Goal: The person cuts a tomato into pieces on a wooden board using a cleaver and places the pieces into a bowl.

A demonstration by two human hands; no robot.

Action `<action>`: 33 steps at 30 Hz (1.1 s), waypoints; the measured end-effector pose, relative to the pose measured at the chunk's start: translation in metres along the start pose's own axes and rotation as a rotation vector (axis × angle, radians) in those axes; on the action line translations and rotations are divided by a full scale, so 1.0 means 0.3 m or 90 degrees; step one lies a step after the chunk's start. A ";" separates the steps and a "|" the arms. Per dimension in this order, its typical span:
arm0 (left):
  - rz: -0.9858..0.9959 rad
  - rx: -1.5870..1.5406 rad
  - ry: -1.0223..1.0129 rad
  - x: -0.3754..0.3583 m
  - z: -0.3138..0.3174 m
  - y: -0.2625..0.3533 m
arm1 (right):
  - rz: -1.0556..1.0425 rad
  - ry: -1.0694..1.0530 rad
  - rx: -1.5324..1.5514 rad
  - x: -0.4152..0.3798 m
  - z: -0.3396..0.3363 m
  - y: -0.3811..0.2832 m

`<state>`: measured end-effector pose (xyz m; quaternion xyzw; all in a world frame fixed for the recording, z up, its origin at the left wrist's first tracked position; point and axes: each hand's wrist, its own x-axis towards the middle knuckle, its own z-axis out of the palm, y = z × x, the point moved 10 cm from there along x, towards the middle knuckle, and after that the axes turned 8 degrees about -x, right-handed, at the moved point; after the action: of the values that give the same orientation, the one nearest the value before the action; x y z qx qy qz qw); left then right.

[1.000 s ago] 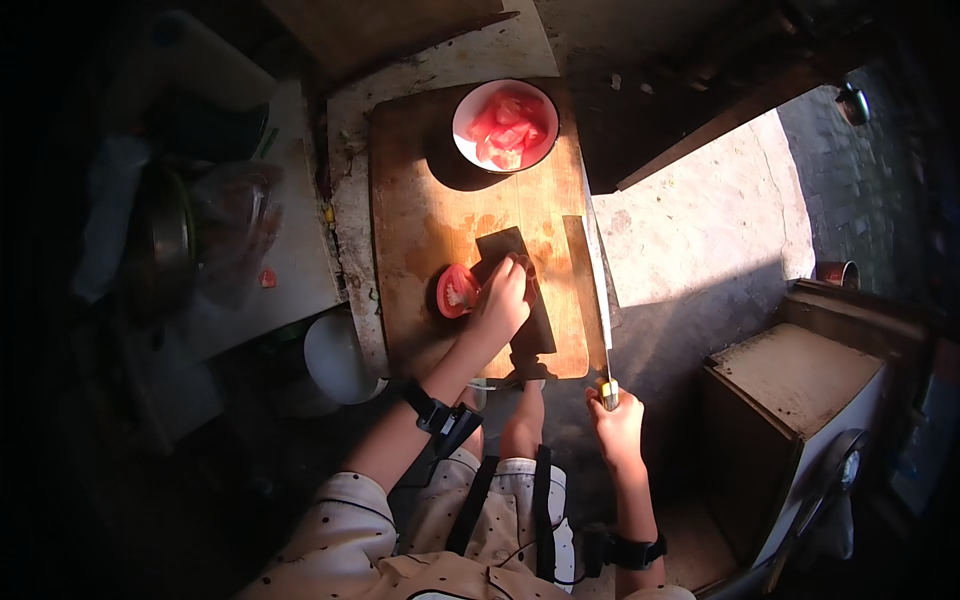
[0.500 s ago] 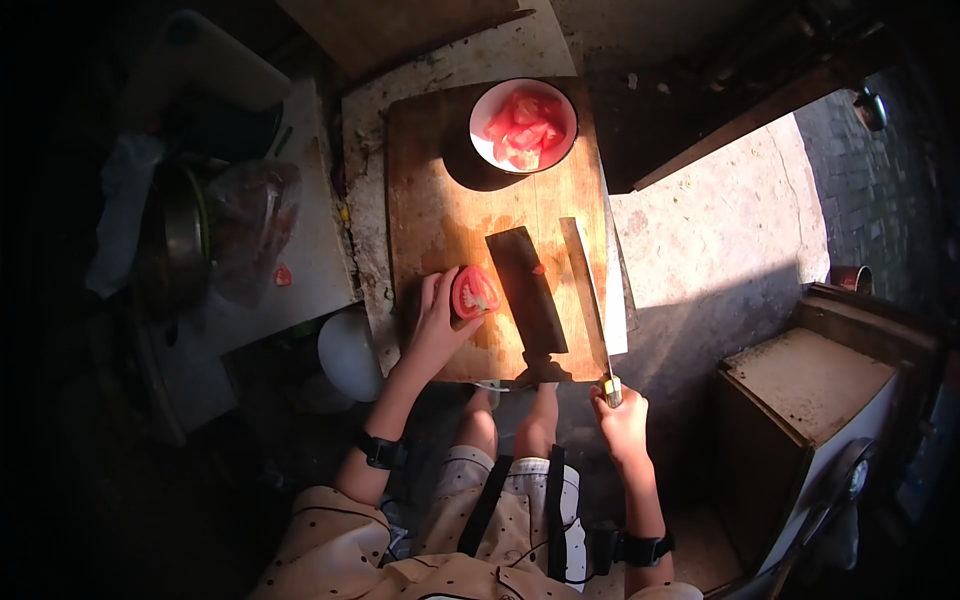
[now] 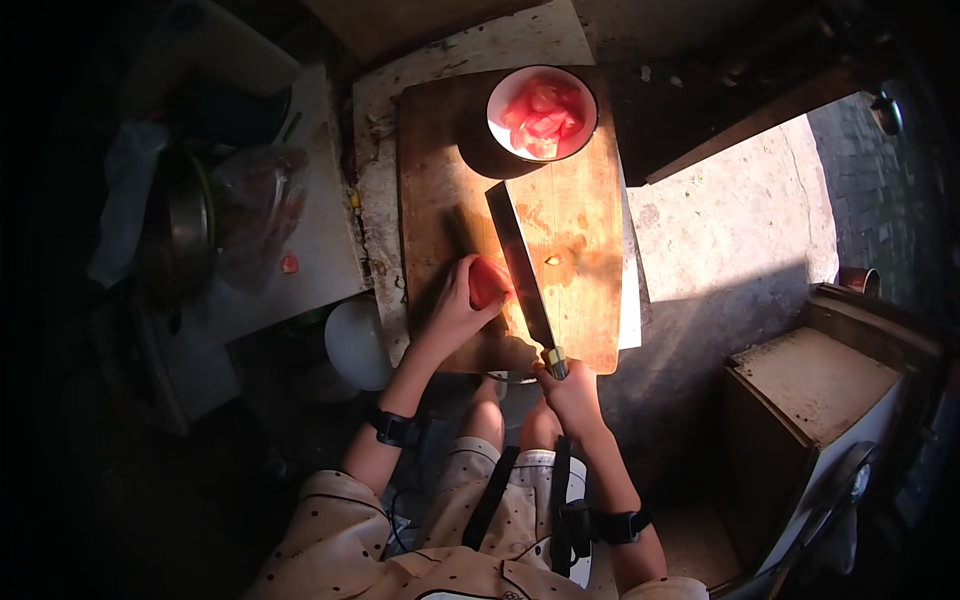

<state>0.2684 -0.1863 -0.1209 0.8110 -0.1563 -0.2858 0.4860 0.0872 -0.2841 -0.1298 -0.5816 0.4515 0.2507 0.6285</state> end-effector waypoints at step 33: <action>0.039 0.186 -0.072 0.013 -0.005 -0.007 | -0.026 -0.182 0.034 0.203 0.189 -0.054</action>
<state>0.2724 -0.1864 -0.1234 0.8504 -0.2478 -0.2907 0.3618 0.1448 -0.2459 -0.1788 -0.5324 0.3521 0.3060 0.7063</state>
